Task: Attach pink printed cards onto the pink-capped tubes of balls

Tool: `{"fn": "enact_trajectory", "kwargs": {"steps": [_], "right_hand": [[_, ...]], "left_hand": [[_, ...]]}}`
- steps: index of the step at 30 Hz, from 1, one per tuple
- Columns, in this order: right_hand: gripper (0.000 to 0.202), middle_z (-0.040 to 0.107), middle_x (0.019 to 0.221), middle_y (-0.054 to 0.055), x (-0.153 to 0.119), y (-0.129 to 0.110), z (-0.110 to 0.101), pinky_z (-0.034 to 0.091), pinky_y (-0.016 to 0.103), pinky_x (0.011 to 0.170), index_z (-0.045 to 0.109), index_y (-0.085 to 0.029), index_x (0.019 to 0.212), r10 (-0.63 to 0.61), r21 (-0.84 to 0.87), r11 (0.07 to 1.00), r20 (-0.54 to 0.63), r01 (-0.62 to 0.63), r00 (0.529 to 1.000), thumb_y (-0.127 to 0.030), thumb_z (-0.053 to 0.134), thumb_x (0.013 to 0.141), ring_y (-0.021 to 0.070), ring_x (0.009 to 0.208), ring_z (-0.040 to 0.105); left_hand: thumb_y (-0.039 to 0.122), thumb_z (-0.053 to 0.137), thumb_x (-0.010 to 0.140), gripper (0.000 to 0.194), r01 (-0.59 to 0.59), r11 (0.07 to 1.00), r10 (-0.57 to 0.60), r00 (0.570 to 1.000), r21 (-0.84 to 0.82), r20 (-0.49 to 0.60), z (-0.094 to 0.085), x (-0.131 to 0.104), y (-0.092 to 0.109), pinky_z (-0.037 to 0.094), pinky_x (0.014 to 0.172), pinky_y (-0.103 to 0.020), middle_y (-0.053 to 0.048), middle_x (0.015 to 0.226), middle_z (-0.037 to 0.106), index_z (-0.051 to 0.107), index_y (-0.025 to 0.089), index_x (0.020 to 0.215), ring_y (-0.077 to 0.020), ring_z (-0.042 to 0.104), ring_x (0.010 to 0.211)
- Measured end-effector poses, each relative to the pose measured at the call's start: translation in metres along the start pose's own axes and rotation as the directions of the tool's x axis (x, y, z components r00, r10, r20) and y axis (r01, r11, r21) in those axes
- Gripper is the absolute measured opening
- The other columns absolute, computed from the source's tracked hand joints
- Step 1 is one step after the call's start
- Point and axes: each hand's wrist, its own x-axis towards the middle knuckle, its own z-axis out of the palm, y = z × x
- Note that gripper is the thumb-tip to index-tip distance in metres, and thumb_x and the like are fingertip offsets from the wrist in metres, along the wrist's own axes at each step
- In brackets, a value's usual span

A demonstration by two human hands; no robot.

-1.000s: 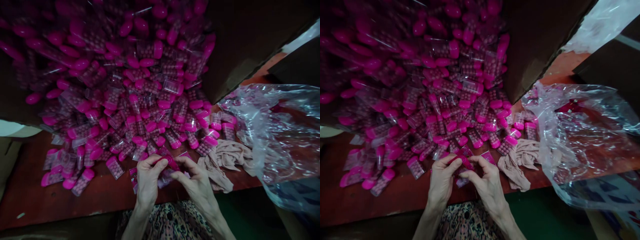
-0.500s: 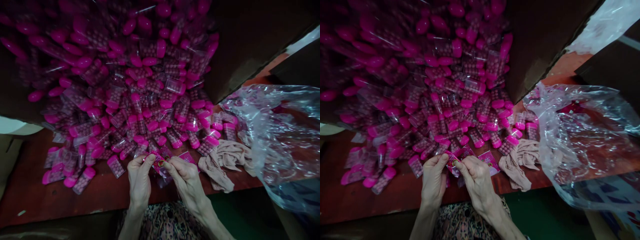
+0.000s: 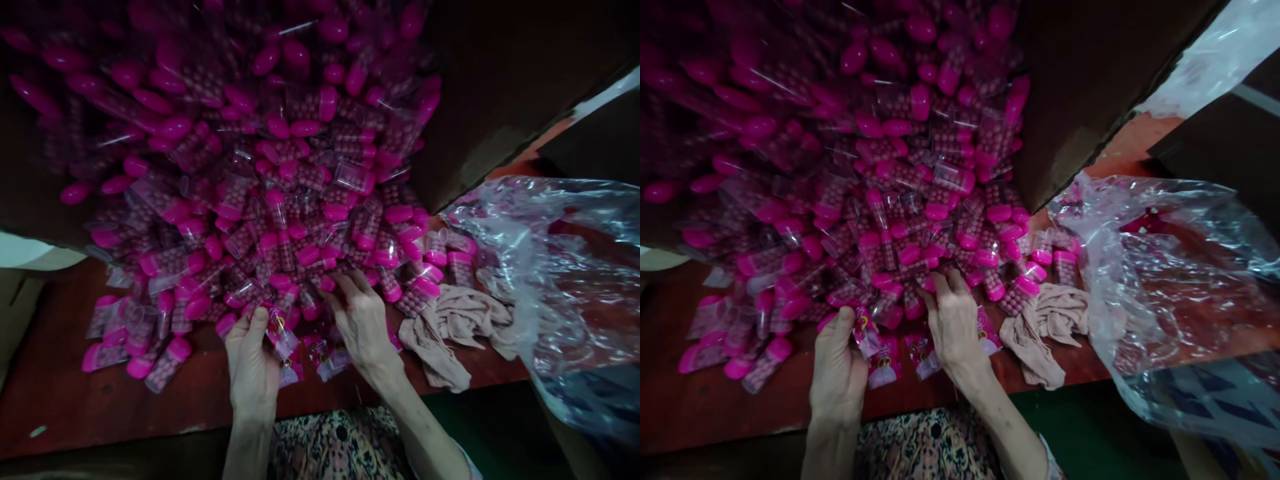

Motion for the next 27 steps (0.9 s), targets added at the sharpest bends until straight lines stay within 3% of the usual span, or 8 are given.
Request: {"fn": "enact_trajectory", "kwargs": {"steps": [4,10,15,22,27], "right_hand": [[0.026,0.055,0.099,0.011,0.009,-0.005,0.002,0.047,0.035,0.069,0.056,-0.015,0.109,-0.037,-0.102,0.995,-0.123,0.024,0.992,-0.018,0.048,0.084,0.0230,0.084,0.054],[0.026,0.051,0.105,0.014,0.029,0.002,0.016,0.046,0.043,0.076,0.062,-0.017,0.106,-0.136,-0.216,0.967,-0.007,0.131,0.991,-0.015,0.049,0.084,0.0282,0.093,0.047],[0.021,0.054,0.100,0.009,0.027,0.011,0.002,0.048,0.034,0.068,0.064,-0.023,0.103,-0.166,-0.170,0.971,0.030,0.168,0.986,-0.024,0.050,0.087,0.0232,0.087,0.055],[0.017,0.062,0.100,0.006,0.002,0.013,-0.044,0.050,0.029,0.074,0.066,-0.023,0.098,-0.126,0.220,0.971,0.149,0.092,0.981,-0.026,0.060,0.082,0.0189,0.088,0.061],[0.021,0.065,0.096,0.005,-0.010,0.003,-0.054,0.052,0.030,0.075,0.069,-0.025,0.097,-0.143,0.446,0.895,0.293,-0.002,0.945,-0.027,0.068,0.076,0.0191,0.088,0.063]], "left_hand": [[0.032,0.081,0.053,0.030,0.019,1.000,-0.019,1.000,0.002,0.016,-0.003,0.006,0.004,0.048,0.049,-0.020,0.003,0.058,0.065,0.063,0.014,0.068,-0.0088,0.058,0.050],[0.031,0.078,0.058,0.025,0.058,0.995,-0.057,0.998,-0.076,0.010,0.000,0.007,0.007,0.052,0.058,-0.022,0.002,0.065,0.068,0.066,0.016,0.074,-0.0102,0.063,0.057],[0.031,0.077,0.061,0.021,0.107,0.988,-0.106,0.994,-0.111,0.015,0.002,0.006,0.010,0.053,0.066,-0.023,0.003,0.063,0.069,0.067,0.017,0.072,-0.0102,0.064,0.057],[0.032,0.073,0.066,0.019,0.124,0.984,-0.119,0.992,-0.128,0.051,0.007,0.006,0.008,0.053,0.068,-0.023,0.000,0.071,0.072,0.067,0.016,0.075,-0.0129,0.066,0.067],[0.036,0.074,0.064,0.028,0.029,0.999,-0.027,0.998,-0.045,0.050,0.009,0.005,0.004,0.051,0.057,-0.024,0.000,0.067,0.069,0.067,0.017,0.082,-0.0140,0.065,0.061]]}}
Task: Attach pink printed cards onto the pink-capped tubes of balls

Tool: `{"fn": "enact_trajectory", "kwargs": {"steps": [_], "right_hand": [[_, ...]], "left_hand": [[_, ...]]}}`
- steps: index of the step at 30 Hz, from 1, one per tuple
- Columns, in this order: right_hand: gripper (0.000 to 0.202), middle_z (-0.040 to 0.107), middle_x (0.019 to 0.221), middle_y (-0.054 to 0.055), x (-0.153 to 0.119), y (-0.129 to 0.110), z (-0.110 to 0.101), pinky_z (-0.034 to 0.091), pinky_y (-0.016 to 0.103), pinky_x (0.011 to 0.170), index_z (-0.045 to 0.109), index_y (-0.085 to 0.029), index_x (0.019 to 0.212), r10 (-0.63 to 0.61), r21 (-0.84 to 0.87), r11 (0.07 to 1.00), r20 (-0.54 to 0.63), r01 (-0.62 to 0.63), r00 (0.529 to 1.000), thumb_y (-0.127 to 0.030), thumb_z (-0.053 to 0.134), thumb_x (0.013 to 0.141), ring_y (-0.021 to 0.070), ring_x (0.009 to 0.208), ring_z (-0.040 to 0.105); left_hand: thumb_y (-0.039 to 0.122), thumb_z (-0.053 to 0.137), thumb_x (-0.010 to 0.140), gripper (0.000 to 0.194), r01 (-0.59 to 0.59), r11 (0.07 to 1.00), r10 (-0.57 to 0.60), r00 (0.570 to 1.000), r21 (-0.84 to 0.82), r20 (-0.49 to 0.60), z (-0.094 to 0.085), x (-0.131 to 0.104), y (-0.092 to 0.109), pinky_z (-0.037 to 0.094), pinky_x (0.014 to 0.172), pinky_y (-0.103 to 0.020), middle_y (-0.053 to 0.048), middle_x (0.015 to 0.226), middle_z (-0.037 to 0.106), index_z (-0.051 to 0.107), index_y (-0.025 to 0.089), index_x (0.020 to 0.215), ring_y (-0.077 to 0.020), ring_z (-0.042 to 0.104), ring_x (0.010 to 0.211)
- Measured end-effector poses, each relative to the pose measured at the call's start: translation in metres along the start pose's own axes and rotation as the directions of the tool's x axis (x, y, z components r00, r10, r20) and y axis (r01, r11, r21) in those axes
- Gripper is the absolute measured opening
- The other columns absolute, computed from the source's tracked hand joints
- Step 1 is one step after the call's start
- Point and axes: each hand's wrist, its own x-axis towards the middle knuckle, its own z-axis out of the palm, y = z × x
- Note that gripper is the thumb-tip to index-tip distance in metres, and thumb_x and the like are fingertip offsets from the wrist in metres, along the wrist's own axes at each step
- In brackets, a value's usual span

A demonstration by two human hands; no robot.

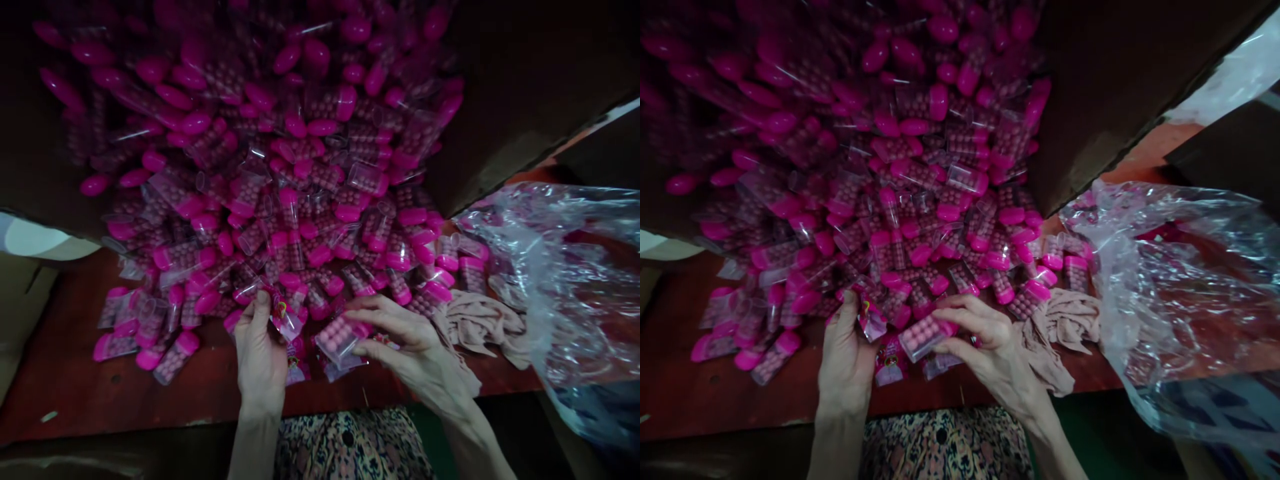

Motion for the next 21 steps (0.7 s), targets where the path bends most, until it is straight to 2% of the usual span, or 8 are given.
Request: {"fn": "enact_trajectory", "kwargs": {"steps": [4,8,11,13,16,18,21], "right_hand": [[0.024,0.063,0.101,0.005,-0.002,-0.013,0.003,0.052,0.030,0.077,0.068,-0.027,0.100,-0.044,0.045,0.998,0.046,0.042,0.998,-0.020,0.066,0.077,0.0187,0.092,0.061],[0.030,0.058,0.110,0.006,-0.004,-0.022,0.005,0.051,0.030,0.080,0.066,-0.027,0.106,-0.062,0.050,0.997,0.143,0.055,0.988,-0.015,0.061,0.078,0.0188,0.096,0.059],[0.041,0.054,0.116,0.008,-0.004,-0.022,0.015,0.048,0.038,0.087,0.063,-0.026,0.110,-0.002,0.239,0.970,0.194,-0.045,0.981,-0.028,0.070,0.070,0.0243,0.104,0.055],[0.036,0.055,0.112,0.008,-0.005,-0.020,0.028,0.048,0.039,0.086,0.066,-0.025,0.102,0.057,0.429,0.895,0.154,-0.119,0.986,-0.037,0.072,0.068,0.0249,0.101,0.055],[0.014,0.059,0.099,0.004,-0.007,-0.015,0.047,0.050,0.033,0.082,0.068,-0.024,0.087,0.220,0.570,0.801,0.001,-0.181,0.975,-0.029,0.068,0.074,0.0193,0.094,0.059],[0.023,0.062,0.097,0.004,-0.010,-0.013,0.053,0.051,0.030,0.080,0.065,-0.025,0.094,0.312,0.596,0.773,-0.061,-0.216,0.948,-0.021,0.070,0.072,0.0175,0.092,0.060],[0.038,0.064,0.097,0.004,-0.013,-0.014,0.050,0.052,0.027,0.075,0.060,-0.025,0.103,0.360,0.597,0.762,-0.069,-0.251,0.930,-0.016,0.071,0.068,0.0159,0.085,0.062]], "left_hand": [[0.036,0.076,0.061,0.028,-0.038,0.998,0.037,0.999,0.044,0.026,0.002,-0.004,-0.004,0.050,0.055,-0.025,-0.001,0.066,0.069,0.065,0.015,0.077,-0.0138,0.062,0.056],[0.038,0.075,0.060,0.030,0.051,0.997,-0.052,0.998,0.053,0.024,0.007,-0.010,-0.005,0.051,0.059,-0.028,-0.002,0.069,0.069,0.063,0.016,0.076,-0.0160,0.064,0.061],[0.040,0.074,0.062,0.028,0.076,0.993,-0.073,0.997,0.095,-0.036,0.012,-0.014,-0.002,0.049,0.058,-0.025,0.003,0.059,0.064,0.058,0.017,0.069,-0.0125,0.061,0.054],[0.040,0.073,0.063,0.029,0.069,0.990,-0.061,0.996,0.122,-0.068,0.013,-0.015,-0.001,0.049,0.057,-0.024,0.006,0.054,0.060,0.055,0.017,0.065,-0.0098,0.056,0.047],[0.038,0.072,0.064,0.027,0.043,0.996,-0.039,0.998,0.079,-0.054,0.011,-0.011,-0.003,0.048,0.056,-0.024,0.005,0.056,0.061,0.056,0.017,0.066,-0.0094,0.056,0.048],[0.036,0.073,0.065,0.024,0.024,0.999,-0.023,1.000,0.031,-0.021,0.009,-0.008,-0.006,0.048,0.057,-0.024,0.004,0.062,0.064,0.059,0.017,0.070,-0.0106,0.059,0.053],[0.033,0.075,0.063,0.024,-0.022,1.000,0.022,1.000,-0.003,-0.015,0.008,-0.005,-0.009,0.048,0.058,-0.024,0.002,0.066,0.066,0.060,0.016,0.071,-0.0113,0.061,0.057]]}}
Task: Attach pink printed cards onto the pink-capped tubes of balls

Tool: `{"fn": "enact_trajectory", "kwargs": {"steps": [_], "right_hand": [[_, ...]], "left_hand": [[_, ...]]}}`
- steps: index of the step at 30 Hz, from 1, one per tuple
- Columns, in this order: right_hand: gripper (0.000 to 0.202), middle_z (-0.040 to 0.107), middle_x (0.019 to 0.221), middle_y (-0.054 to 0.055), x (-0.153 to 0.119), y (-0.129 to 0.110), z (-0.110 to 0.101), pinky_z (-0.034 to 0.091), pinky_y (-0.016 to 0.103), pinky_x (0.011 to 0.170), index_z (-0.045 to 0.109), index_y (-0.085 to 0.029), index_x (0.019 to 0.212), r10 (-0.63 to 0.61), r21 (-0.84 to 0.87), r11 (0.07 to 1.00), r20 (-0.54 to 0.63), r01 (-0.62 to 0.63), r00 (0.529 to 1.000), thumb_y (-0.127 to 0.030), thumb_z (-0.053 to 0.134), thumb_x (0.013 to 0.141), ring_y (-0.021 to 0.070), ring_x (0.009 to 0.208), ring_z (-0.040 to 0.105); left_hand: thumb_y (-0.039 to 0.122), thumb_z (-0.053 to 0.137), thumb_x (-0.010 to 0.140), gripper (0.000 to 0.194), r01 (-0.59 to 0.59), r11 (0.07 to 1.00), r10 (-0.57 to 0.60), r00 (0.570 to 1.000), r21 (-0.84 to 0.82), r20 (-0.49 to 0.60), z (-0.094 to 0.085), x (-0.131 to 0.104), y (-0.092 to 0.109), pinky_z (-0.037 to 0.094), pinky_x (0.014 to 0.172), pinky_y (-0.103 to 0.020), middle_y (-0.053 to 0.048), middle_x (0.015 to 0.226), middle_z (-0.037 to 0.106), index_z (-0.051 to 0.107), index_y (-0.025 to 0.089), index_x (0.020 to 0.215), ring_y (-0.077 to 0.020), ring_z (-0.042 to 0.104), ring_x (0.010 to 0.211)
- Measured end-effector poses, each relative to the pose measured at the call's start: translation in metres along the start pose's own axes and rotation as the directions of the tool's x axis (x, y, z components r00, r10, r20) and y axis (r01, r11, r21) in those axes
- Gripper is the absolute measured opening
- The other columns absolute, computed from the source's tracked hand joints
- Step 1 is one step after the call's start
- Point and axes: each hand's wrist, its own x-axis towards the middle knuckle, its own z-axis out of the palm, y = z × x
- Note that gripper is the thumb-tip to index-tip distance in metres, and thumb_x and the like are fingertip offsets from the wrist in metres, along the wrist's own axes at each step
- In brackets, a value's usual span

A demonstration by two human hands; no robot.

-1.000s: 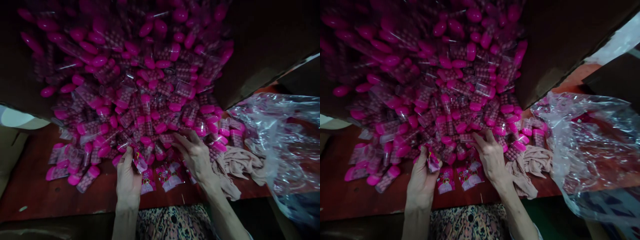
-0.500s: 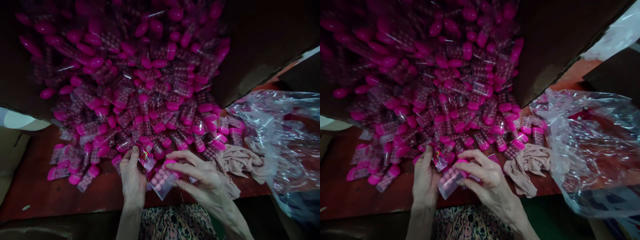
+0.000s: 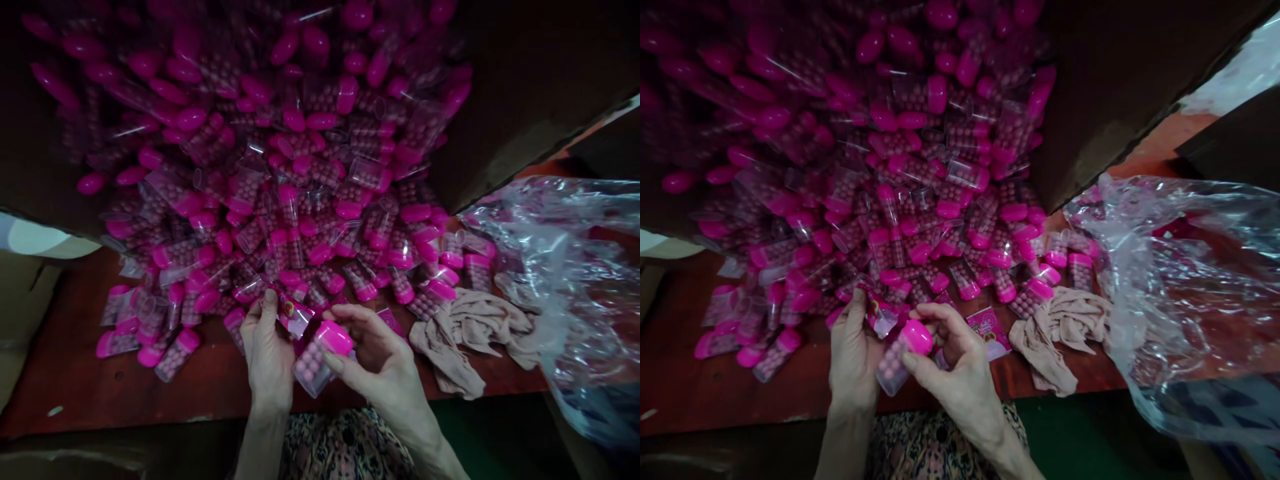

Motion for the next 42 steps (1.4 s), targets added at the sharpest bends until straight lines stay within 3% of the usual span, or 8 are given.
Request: {"fn": "enact_trajectory", "kwargs": {"steps": [10,15,20,23,31,35,37,42], "right_hand": [[0.020,0.064,0.084,0.000,0.003,-0.005,-0.010,0.051,0.027,0.071,0.065,-0.022,0.094,0.026,-0.161,0.987,0.100,-0.010,0.995,-0.021,0.067,0.074,0.0146,0.076,0.061],[0.023,0.065,0.092,0.002,0.003,-0.004,-0.017,0.049,0.032,0.079,0.068,-0.024,0.096,0.037,-0.276,0.961,0.096,-0.009,0.995,-0.027,0.069,0.073,0.0174,0.086,0.061],[0.048,0.066,0.087,0.002,0.002,-0.001,-0.016,0.051,0.031,0.074,0.056,-0.021,0.111,0.203,-0.125,0.973,0.089,-0.192,0.975,-0.025,0.074,0.067,0.0163,0.080,0.063],[0.047,0.065,0.081,0.000,0.004,0.000,-0.014,0.051,0.029,0.071,0.054,-0.020,0.108,0.228,-0.039,0.973,0.102,-0.226,0.968,-0.023,0.075,0.065,0.0141,0.075,0.063],[0.044,0.061,0.066,-0.008,0.009,0.008,-0.015,0.048,0.018,0.061,0.055,-0.020,0.092,0.335,0.150,0.923,0.132,-0.353,0.933,-0.016,0.080,0.056,0.0068,0.061,0.060],[0.048,0.063,0.063,-0.008,0.011,0.012,-0.018,0.049,0.018,0.059,0.053,-0.019,0.093,0.359,0.182,0.908,0.121,-0.376,0.925,-0.016,0.081,0.054,0.0078,0.058,0.062],[0.051,0.065,0.063,-0.007,0.012,0.013,-0.020,0.050,0.020,0.058,0.052,-0.019,0.093,0.366,0.171,0.908,0.118,-0.381,0.923,-0.017,0.082,0.052,0.0097,0.058,0.063],[0.044,0.067,0.063,-0.004,0.008,0.012,-0.016,0.052,0.023,0.061,0.053,-0.018,0.093,0.285,0.145,0.949,-0.023,-0.279,0.958,-0.025,0.080,0.059,0.0116,0.059,0.064]], "left_hand": [[0.037,0.074,0.061,0.028,0.066,0.997,-0.066,0.998,0.033,0.007,0.006,-0.010,0.000,0.047,0.054,-0.024,0.006,0.050,0.056,0.054,0.018,0.060,-0.0098,0.054,0.047],[0.034,0.078,0.057,0.025,-0.045,0.997,0.041,0.998,0.064,0.052,0.006,-0.009,-0.003,0.045,0.051,-0.022,0.004,0.055,0.061,0.060,0.016,0.063,-0.0098,0.055,0.048],[0.034,0.075,0.061,0.023,-0.085,0.974,0.055,0.988,0.210,0.143,0.002,-0.008,-0.006,0.040,0.046,-0.021,0.004,0.050,0.059,0.062,0.016,0.060,-0.0087,0.050,0.044],[0.031,0.075,0.060,0.021,-0.108,0.957,0.049,0.975,0.268,0.215,-0.001,-0.002,-0.007,0.039,0.045,-0.021,0.004,0.049,0.058,0.062,0.016,0.058,-0.0086,0.048,0.043],[0.029,0.073,0.065,0.017,-0.086,0.923,-0.048,0.942,0.375,0.333,-0.005,-0.001,-0.008,0.045,0.056,-0.019,0.004,0.062,0.063,0.064,0.017,0.073,-0.0078,0.054,0.052],[0.027,0.075,0.062,0.022,0.127,0.851,-0.345,0.867,0.509,0.360,-0.013,-0.007,0.000,0.043,0.042,-0.022,0.001,0.056,0.064,0.063,0.015,0.076,-0.0095,0.051,0.039],[0.021,0.077,0.057,0.024,0.185,0.837,-0.414,0.830,0.514,0.375,-0.015,-0.008,0.003,0.047,0.046,-0.023,-0.002,0.061,0.067,0.064,0.013,0.076,-0.0121,0.057,0.045],[0.016,0.075,0.059,0.018,0.170,0.904,-0.343,0.838,0.393,0.425,-0.012,-0.010,-0.001,0.050,0.062,-0.027,-0.005,0.069,0.070,0.067,0.011,0.074,-0.0149,0.062,0.061]]}}
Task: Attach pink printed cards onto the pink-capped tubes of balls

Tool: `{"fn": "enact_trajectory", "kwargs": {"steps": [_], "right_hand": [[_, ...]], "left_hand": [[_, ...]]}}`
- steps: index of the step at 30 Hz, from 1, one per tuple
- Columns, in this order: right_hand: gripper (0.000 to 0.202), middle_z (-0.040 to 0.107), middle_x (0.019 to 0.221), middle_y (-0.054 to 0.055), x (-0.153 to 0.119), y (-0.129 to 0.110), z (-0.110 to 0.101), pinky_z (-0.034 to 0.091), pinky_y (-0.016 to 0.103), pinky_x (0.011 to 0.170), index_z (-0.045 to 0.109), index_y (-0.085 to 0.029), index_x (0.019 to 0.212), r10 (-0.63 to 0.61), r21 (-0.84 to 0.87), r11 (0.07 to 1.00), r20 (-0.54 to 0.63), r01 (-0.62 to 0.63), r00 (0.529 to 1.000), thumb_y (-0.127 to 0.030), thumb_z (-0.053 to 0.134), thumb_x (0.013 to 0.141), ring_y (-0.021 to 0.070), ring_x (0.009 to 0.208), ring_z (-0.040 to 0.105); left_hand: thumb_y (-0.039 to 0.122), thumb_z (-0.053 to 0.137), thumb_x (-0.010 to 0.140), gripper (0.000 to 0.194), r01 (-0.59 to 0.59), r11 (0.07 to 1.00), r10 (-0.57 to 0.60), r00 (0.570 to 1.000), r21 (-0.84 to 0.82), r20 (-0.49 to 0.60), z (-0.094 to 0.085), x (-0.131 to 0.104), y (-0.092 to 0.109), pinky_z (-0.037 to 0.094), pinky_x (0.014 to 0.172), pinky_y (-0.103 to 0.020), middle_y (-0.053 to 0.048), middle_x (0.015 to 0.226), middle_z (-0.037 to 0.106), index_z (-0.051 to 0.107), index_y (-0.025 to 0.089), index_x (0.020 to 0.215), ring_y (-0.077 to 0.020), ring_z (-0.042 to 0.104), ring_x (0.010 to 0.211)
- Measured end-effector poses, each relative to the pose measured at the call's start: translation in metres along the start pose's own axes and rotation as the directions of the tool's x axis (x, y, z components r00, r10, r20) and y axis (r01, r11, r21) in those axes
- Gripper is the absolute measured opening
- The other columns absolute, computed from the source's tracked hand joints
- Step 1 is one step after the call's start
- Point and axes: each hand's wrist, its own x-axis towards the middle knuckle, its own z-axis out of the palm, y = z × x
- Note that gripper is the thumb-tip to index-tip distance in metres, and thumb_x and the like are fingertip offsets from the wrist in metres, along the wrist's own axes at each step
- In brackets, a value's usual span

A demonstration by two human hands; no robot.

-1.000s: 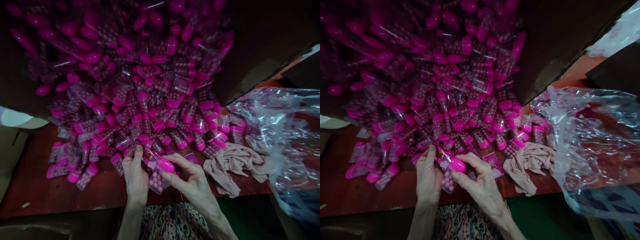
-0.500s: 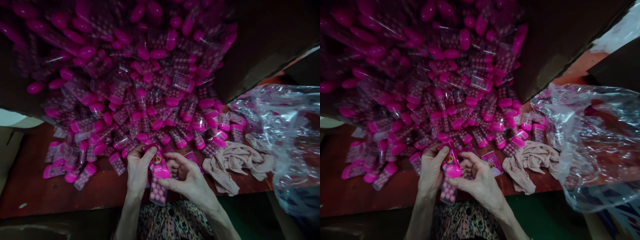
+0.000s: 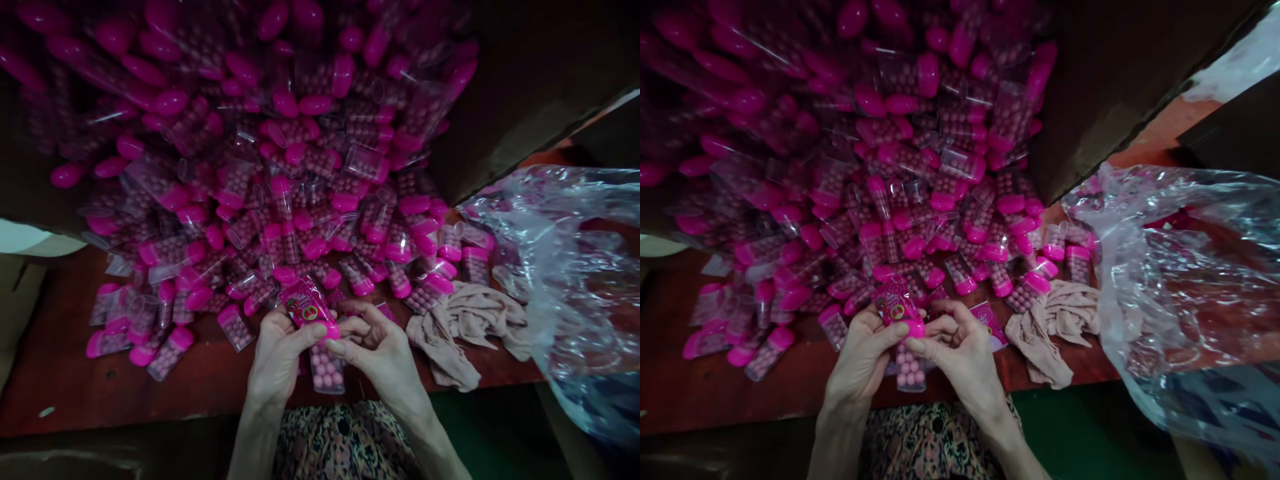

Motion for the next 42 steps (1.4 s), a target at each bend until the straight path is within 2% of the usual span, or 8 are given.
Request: {"fn": "enact_trajectory", "kwargs": {"steps": [4,8,13,17,21,28,35,42], "right_hand": [[0.042,0.068,0.075,-0.001,-0.012,0.004,0.003,0.053,0.024,0.065,0.050,-0.021,0.103,-0.149,-0.079,0.987,-0.130,0.140,0.980,-0.035,0.071,0.070,0.0125,0.068,0.064],[0.044,0.066,0.088,0.005,-0.024,0.010,0.002,0.054,0.025,0.058,0.052,-0.020,0.108,-0.137,-0.240,0.961,0.021,0.138,0.990,-0.043,0.065,0.074,0.0160,0.073,0.064],[0.021,0.056,0.054,-0.003,-0.034,0.011,0.003,0.046,0.021,0.048,0.059,-0.019,0.098,-0.240,-0.559,0.788,0.104,0.256,0.965,-0.032,0.045,0.090,0.0112,0.048,0.054],[0.019,0.065,0.071,0.000,-0.035,0.009,0.003,0.049,0.021,0.056,0.058,-0.020,0.102,-0.398,-0.651,0.641,0.172,0.407,0.901,-0.026,0.045,0.090,0.0124,0.058,0.060],[0.021,0.067,0.083,0.004,-0.034,0.011,-0.001,0.052,0.023,0.066,0.057,-0.018,0.105,-0.403,-0.697,0.572,0.221,0.432,0.888,-0.023,0.044,0.090,0.0141,0.070,0.064],[0.018,0.062,0.068,0.002,-0.034,0.010,-0.002,0.052,0.022,0.065,0.057,-0.015,0.101,-0.396,-0.654,0.589,0.278,0.474,0.875,-0.020,0.044,0.090,0.0129,0.063,0.062],[0.020,0.058,0.061,-0.001,-0.033,0.016,0.001,0.051,0.022,0.054,0.056,-0.016,0.105,-0.463,-0.644,0.587,0.229,0.490,0.856,-0.019,0.046,0.088,0.0113,0.048,0.055],[0.017,0.057,0.061,-0.001,-0.031,0.009,0.005,0.049,0.022,0.053,0.058,-0.016,0.097,-0.406,-0.684,0.609,0.165,0.401,0.899,-0.022,0.045,0.089,0.0112,0.047,0.053]], "left_hand": [[0.014,0.076,0.056,0.017,-0.116,0.992,0.108,0.982,-0.043,-0.157,0.006,0.004,-0.003,0.048,0.067,-0.025,-0.001,0.067,0.068,0.064,0.012,0.068,-0.0118,0.060,0.061],[0.016,0.076,0.056,0.018,-0.172,0.983,0.150,0.946,-0.056,-0.286,0.006,0.006,0.000,0.047,0.069,-0.024,0.001,0.068,0.067,0.063,0.013,0.069,-0.0109,0.059,0.063],[0.016,0.076,0.058,0.014,-0.185,0.981,0.169,0.966,-0.067,-0.194,0.003,0.003,0.002,0.048,0.068,-0.025,0.000,0.067,0.067,0.063,0.014,0.060,-0.0113,0.060,0.062],[0.020,0.079,0.054,0.018,-0.106,0.987,0.086,0.983,-0.120,-0.159,0.003,0.003,0.002,0.049,0.067,-0.027,-0.001,0.064,0.068,0.066,0.013,0.065,-0.0134,0.062,0.060],[0.026,0.079,0.054,0.024,-0.074,0.984,0.056,0.992,-0.160,-0.113,0.004,0.002,0.003,0.051,0.062,-0.028,-0.004,0.067,0.070,0.068,0.013,0.070,-0.0167,0.064,0.059],[0.016,0.078,0.054,0.018,-0.008,1.000,0.008,1.000,0.030,-0.030,0.003,-0.003,0.011,0.047,0.038,-0.023,-0.003,0.049,0.065,0.067,0.012,0.068,-0.0139,0.057,0.037],[0.025,0.077,0.058,0.021,0.023,0.991,-0.016,0.998,-0.134,0.055,0.004,-0.002,0.006,0.045,0.041,-0.022,-0.008,0.064,0.071,0.068,0.012,0.070,-0.0122,0.057,0.041],[0.026,0.074,0.063,0.018,0.032,0.985,-0.043,0.997,-0.168,-0.060,0.013,-0.006,-0.001,0.043,0.045,-0.021,-0.009,0.062,0.070,0.064,0.011,0.064,-0.0113,0.057,0.046]]}}
